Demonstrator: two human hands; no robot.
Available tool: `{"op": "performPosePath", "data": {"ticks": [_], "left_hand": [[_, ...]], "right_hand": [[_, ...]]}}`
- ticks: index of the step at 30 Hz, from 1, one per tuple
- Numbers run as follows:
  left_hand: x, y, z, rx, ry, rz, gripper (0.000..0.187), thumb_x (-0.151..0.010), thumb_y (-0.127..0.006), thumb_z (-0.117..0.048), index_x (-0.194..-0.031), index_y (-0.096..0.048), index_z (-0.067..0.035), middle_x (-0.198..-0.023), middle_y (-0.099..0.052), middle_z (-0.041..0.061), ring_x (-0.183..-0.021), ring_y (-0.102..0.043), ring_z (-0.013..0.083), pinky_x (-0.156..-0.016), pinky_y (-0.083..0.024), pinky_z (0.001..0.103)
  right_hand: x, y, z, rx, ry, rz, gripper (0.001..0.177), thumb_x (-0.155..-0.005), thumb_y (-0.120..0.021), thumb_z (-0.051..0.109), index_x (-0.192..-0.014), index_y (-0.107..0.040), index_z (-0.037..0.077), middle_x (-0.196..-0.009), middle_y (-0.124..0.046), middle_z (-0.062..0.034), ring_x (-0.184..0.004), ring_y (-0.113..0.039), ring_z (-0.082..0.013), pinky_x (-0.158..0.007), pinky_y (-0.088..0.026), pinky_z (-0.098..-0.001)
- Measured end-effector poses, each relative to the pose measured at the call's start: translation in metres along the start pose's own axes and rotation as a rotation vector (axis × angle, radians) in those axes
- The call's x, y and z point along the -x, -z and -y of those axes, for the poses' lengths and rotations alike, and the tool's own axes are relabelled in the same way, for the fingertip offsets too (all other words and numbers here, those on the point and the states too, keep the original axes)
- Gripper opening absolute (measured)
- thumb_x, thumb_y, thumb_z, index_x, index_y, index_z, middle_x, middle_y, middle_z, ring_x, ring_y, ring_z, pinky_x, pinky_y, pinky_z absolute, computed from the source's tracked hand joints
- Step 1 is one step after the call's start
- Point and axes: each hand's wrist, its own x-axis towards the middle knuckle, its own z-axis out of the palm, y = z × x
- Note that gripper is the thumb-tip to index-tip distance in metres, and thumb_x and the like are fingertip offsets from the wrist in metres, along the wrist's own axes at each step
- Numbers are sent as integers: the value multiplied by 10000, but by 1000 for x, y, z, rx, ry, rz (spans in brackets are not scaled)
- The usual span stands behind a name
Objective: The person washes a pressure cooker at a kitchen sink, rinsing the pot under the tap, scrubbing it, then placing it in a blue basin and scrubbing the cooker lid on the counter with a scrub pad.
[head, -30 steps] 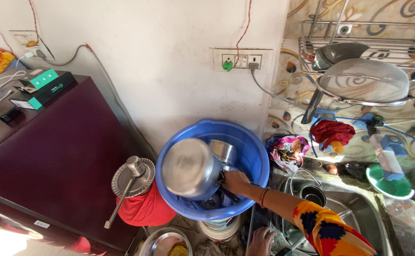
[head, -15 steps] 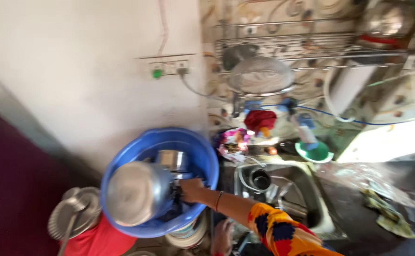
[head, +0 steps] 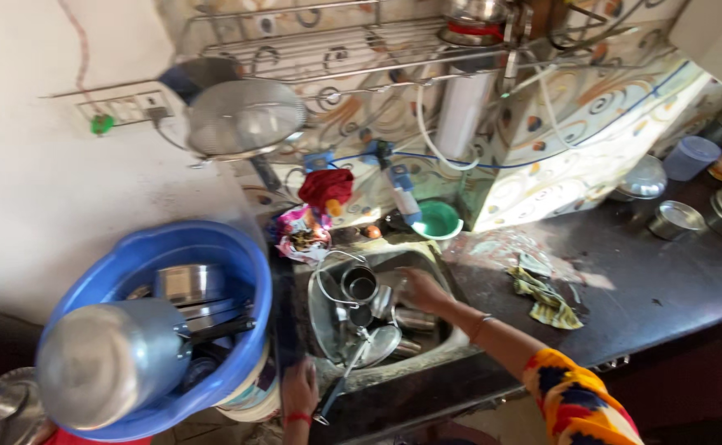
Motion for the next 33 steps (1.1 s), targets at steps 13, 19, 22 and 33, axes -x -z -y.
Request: {"op": "performPosePath", "data": {"ticks": [13, 19, 22, 33], "left_hand": [[6, -76, -65, -559, 447, 637, 377, -840, -752, -510, -985, -759, -162, -1026, -767, 127, -1012, -733, 354, -879, -599, 493], [12, -66, -102, -542, 409, 579, 387, -818, -779, -436, -1030, -709, -121, -981, -762, 152, -982, -745, 349, -880, -591, 502], [23, -51, -130, -514, 408, 490, 431, -836, -769, -405, -1148, -642, -137, -964, -753, 171, -956, -728, 380, -853, -584, 501], [-13, -44, -181, -300, 329, 204, 357, -847, -754, -300, -1047, -576, -64, -995, -706, 163, -808, -720, 382, -694, -591, 472]], "right_hand": [[156, 142, -242, 308, -271, -441, 599, -755, -834, 243, -1284, -599, 90, -1182, -656, -201, -1156, -586, -401, -1022, -465, -477], [147, 162, -281, 260, -180, -606, 578, -728, -799, 153, -1273, -614, 98, -1198, -664, -190, -1186, -584, -398, -1034, -443, -480], [117, 154, -274, 148, -159, -566, 606, -754, -805, 172, -1319, -598, 102, -1203, -640, -200, -1188, -554, -409, -1043, -442, -486], [-74, 139, -29, -249, 527, -575, 562, -866, -793, 203, -1357, -567, 48, -1317, -588, -224, -1255, -520, -428, -1056, -428, -498]]}}
